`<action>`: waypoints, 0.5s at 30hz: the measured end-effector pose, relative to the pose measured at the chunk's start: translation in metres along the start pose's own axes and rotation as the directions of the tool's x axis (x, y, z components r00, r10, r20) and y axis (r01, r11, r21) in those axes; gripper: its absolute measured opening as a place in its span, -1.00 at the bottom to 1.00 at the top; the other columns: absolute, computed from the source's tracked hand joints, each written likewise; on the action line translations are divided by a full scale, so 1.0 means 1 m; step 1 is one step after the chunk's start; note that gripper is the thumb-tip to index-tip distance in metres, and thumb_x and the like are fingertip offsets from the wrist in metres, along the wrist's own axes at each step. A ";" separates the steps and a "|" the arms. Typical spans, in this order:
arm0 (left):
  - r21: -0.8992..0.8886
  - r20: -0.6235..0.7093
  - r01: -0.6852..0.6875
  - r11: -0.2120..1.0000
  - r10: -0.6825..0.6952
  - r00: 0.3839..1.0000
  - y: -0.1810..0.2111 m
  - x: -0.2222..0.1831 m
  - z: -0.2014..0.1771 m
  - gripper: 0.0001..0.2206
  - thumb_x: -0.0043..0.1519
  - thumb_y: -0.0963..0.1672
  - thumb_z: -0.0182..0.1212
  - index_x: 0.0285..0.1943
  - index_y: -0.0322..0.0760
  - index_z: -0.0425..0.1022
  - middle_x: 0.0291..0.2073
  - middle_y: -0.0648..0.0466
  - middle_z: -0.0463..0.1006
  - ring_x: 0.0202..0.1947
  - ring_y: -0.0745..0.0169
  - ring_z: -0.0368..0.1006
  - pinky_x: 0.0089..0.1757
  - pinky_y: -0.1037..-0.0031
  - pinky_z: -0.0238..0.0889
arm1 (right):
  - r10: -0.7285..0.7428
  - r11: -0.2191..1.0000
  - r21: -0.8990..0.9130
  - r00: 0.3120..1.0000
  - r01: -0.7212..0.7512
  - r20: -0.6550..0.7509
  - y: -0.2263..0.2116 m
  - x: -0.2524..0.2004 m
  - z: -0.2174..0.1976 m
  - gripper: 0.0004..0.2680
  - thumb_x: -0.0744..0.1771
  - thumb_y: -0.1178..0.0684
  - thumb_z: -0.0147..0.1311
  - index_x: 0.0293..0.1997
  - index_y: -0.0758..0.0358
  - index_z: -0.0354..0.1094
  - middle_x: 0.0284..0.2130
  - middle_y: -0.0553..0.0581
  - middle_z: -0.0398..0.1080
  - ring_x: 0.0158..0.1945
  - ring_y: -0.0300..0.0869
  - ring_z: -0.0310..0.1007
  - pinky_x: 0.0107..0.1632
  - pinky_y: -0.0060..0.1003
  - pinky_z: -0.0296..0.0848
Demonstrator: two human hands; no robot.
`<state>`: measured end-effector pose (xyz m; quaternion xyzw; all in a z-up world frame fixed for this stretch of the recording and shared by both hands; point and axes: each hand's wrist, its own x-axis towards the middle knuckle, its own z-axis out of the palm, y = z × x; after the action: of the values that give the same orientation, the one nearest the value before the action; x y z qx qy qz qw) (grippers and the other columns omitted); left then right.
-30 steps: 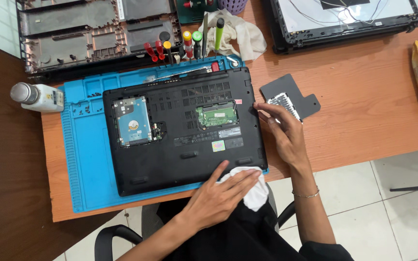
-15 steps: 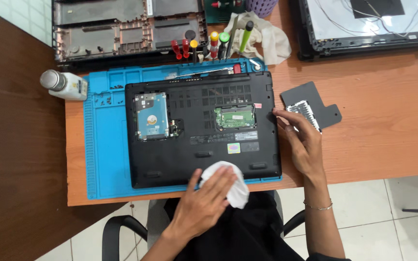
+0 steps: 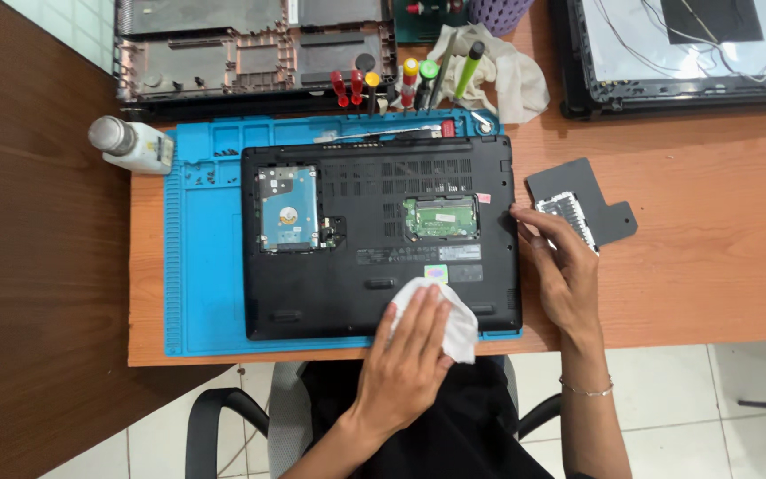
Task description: The person wipes the internal components of an open laptop using a cloth, after picking up a cloth from a package on the table.
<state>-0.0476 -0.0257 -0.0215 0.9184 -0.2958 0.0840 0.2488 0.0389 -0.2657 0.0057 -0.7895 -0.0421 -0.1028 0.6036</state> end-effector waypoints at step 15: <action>0.059 0.002 0.039 0.998 -0.039 0.999 -0.025 -0.025 -0.015 -0.45 0.24 -0.09 0.14 0.44 -0.43 0.32 0.47 -0.13 0.25 0.50 0.04 0.09 0.37 0.02 -0.23 | -0.019 0.995 -0.099 1.000 0.017 -0.021 -0.003 0.000 0.002 -0.76 0.40 0.39 -0.17 0.14 0.46 0.39 0.13 0.31 0.44 0.27 0.01 0.45 0.36 -0.16 0.45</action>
<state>-0.0538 0.0119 -0.0264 0.9311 -0.2757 0.0863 0.2227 0.0387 -0.2636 0.0077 -0.8169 -0.0376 -0.1190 0.5632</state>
